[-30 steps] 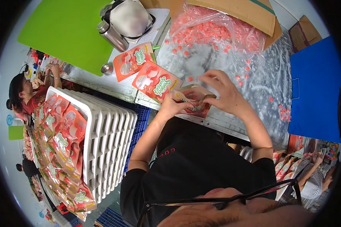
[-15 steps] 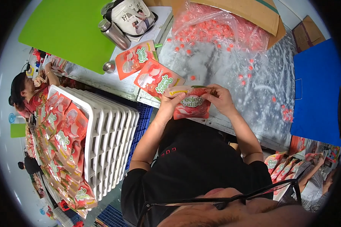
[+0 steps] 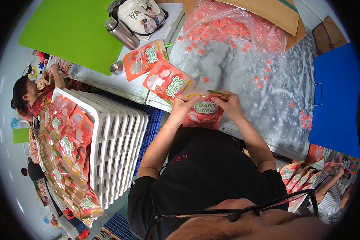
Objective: Filling plastic bags with small pink snack items and stacking the finished bags onto white trays.
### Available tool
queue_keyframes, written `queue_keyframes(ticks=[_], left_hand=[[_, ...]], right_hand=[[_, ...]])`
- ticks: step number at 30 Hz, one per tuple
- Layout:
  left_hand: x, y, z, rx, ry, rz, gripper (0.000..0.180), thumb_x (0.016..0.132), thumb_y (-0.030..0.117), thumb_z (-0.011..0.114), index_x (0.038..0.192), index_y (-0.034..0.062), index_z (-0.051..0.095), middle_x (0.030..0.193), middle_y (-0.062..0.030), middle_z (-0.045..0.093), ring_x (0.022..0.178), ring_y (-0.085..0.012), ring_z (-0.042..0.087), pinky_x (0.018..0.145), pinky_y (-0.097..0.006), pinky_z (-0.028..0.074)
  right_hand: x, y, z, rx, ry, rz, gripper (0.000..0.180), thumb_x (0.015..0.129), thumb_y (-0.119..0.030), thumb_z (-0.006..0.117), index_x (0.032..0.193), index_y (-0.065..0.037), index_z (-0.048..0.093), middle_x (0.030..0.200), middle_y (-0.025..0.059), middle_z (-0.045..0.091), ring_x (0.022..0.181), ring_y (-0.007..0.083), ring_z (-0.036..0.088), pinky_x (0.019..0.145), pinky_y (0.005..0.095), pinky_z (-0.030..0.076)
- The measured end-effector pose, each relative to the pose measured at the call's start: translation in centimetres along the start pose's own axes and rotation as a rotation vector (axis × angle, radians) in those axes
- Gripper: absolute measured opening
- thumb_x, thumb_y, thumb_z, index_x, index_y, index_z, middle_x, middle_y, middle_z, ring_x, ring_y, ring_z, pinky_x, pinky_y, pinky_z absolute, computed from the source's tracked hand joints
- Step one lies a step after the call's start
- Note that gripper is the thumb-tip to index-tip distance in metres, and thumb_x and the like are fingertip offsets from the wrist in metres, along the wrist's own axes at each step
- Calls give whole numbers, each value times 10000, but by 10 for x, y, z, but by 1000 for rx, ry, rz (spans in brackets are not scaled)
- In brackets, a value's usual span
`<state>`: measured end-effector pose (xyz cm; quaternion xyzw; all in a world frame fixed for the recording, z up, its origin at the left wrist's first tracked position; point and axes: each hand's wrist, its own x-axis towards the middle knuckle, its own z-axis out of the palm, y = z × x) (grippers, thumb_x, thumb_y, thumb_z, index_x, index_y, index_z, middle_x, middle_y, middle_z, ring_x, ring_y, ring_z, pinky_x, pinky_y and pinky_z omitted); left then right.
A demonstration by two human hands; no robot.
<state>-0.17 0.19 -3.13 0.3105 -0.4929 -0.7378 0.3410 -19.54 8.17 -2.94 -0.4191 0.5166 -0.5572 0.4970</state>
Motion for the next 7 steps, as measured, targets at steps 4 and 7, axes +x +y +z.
queue_keyframes(ticks=[4, 7], left_hand=[[3, 0, -1, 159, -77, 33, 262, 925, 39, 662, 1179, -23, 676, 1078, -80, 731, 963, -99, 660, 881, -249, 510], [1, -2, -1, 145, 10, -42, 315, 929, 67, 669, 1230, -23, 654, 1090, -91, 727, 1028, -126, 657, 936, -261, 501]], right_hand=[[2, 3, 3, 65, 2, 10, 234, 924, -107, 678, 1097, 50, 693, 1008, 86, 736, 889, 96, 662, 808, 253, 529], [7, 20, 0, 41, 30, 30, 280, 927, -100, 669, 1173, 32, 677, 1032, 95, 739, 935, 108, 671, 850, 260, 532]])
